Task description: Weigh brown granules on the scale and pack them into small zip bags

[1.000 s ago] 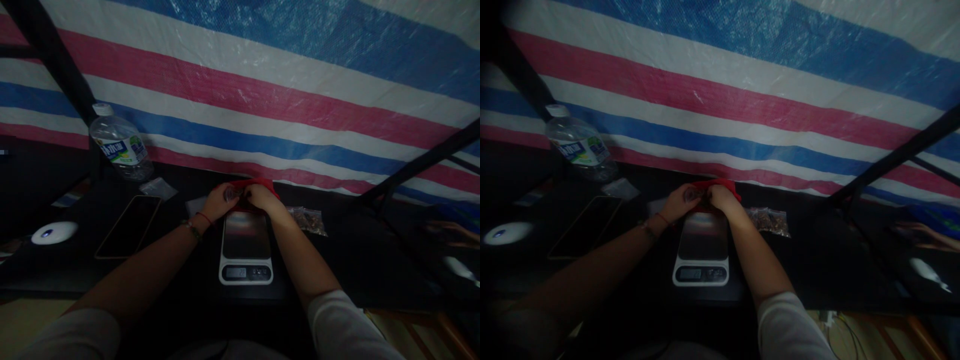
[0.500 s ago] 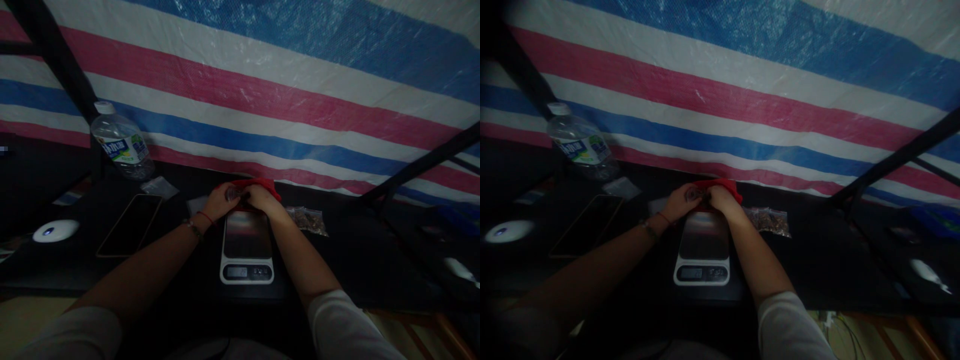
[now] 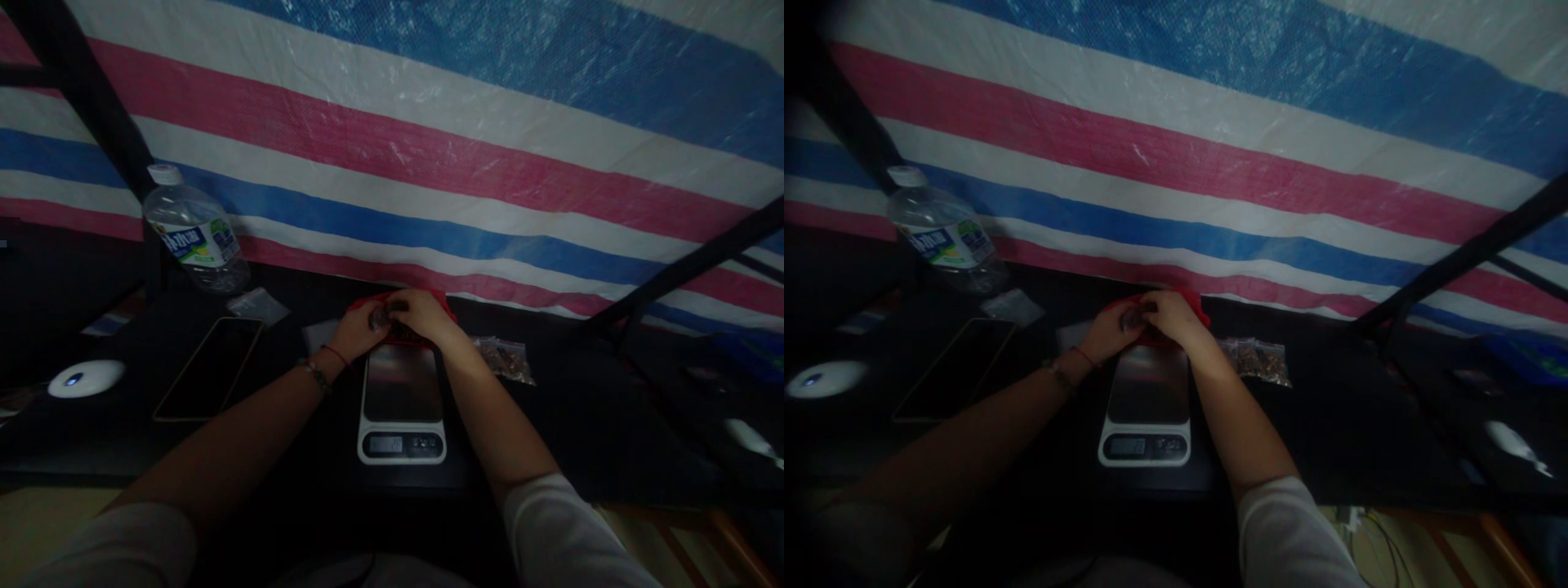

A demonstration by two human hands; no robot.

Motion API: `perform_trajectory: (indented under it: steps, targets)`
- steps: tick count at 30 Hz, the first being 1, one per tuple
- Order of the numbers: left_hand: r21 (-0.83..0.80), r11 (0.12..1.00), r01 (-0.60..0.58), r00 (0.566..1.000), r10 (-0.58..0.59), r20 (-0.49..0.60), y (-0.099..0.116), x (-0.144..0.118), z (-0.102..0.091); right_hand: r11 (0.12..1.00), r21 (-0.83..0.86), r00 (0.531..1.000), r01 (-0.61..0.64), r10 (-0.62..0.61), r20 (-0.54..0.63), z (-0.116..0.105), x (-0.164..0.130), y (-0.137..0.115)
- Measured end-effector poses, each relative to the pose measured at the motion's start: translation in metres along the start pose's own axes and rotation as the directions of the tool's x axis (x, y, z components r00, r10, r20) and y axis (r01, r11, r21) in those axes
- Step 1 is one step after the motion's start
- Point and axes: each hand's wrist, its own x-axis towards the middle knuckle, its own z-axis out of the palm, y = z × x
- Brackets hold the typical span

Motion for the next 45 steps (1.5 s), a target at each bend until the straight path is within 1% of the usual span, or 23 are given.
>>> perform_trajectory:
  steps: [2, 6, 8, 10, 12, 15, 17, 20, 22, 24, 26, 29, 32, 38, 41, 42, 43, 45]
  targets:
    - [0.009, 1.0, -0.003, 1.0, 0.003, 0.002, 0.001, 0.0, -0.001, 1.0, 0.018, 1.0, 0.02, -0.02, 0.01, 0.003, 0.0, -0.001]
    - [0.005, 1.0, -0.021, 1.0, 0.021, 0.0, 0.002, 0.0, -0.002, 0.998, 0.015, 0.996, 0.053, -0.052, -0.067, 0.004, 0.001, 0.001]
    - [-0.002, 1.0, -0.024, 1.0, 0.024, 0.001, 0.002, 0.0, -0.002, 0.998, 0.018, 0.995, 0.061, -0.06, -0.081, 0.003, 0.002, 0.002]
    - [-0.007, 1.0, -0.018, 1.0, 0.018, -0.01, 0.003, 0.0, -0.003, 0.999, 0.011, 0.996, 0.044, -0.043, -0.081, 0.002, 0.002, 0.003]
    - [-0.013, 1.0, 0.0, 0.999, 0.0, -0.033, 0.005, 0.0, -0.005, 0.999, -0.037, 0.996, 0.014, -0.017, -0.085, 0.0, 0.001, 0.005]
    - [-0.041, 0.998, 0.043, 0.994, -0.047, -0.097, 0.008, -0.001, -0.008, 0.989, -0.141, 0.998, -0.036, 0.028, -0.056, -0.003, 0.0, 0.006]
    - [-0.069, 0.996, 0.062, 0.988, -0.071, -0.136, 0.009, -0.002, -0.009, 0.984, -0.17, 0.998, -0.05, 0.042, -0.054, -0.004, 0.0, 0.005]
    - [-0.099, 0.992, 0.079, 0.983, -0.094, -0.155, 0.008, -0.002, -0.008, 0.993, -0.112, 0.996, -0.025, 0.015, -0.091, -0.004, -0.001, 0.003]
    - [-0.119, 0.99, 0.08, 0.982, -0.099, -0.162, 0.006, -0.001, -0.007, 0.999, -0.054, 0.997, -0.002, -0.002, -0.074, -0.003, -0.002, 0.002]
    - [-0.135, 0.989, 0.067, 0.982, -0.089, -0.165, 0.003, 0.0, -0.006, 1.0, -0.011, 0.998, 0.006, -0.007, -0.063, 0.0, -0.001, 0.002]
    - [-0.145, 0.989, 0.04, 0.986, -0.062, -0.152, 0.002, 0.0, -0.005, 1.0, 0.012, 0.996, -0.004, 0.005, -0.088, 0.004, 0.001, 0.003]
    - [-0.142, 0.99, 0.016, 0.993, -0.032, -0.11, 0.001, 0.001, -0.004, 0.999, 0.01, 0.991, -0.049, 0.05, -0.126, 0.008, 0.003, 0.006]
    - [-0.109, 0.993, 0.031, 0.995, -0.041, -0.09, 0.002, 0.0, -0.003, 0.997, -0.005, 0.986, -0.078, 0.077, -0.15, 0.007, 0.004, 0.007]
    - [-0.127, 0.991, 0.051, 0.987, -0.07, -0.145, 0.002, -0.001, -0.006, 0.992, -0.037, 0.971, -0.122, 0.111, -0.212, -0.003, 0.002, 0.009]
    - [-0.144, 0.988, 0.063, 0.986, -0.085, -0.146, 0.002, -0.001, -0.007, 0.983, -0.115, 0.981, -0.144, 0.127, -0.145, -0.003, -0.001, 0.011]
    - [-0.149, 0.987, 0.064, 0.986, -0.086, -0.146, 0.003, -0.001, -0.007, 0.984, -0.12, 0.986, -0.132, 0.118, -0.114, -0.002, -0.002, 0.011]
    - [-0.152, 0.986, 0.063, 0.986, -0.085, -0.145, 0.003, -0.001, -0.007, 0.99, -0.099, 0.992, -0.101, 0.092, -0.089, -0.001, -0.002, 0.01]
    - [-0.157, 0.986, 0.062, 0.987, -0.084, -0.14, 0.003, -0.001, -0.007, 1.0, 0.013, 0.998, 0.006, -0.005, -0.068, 0.003, -0.004, 0.007]
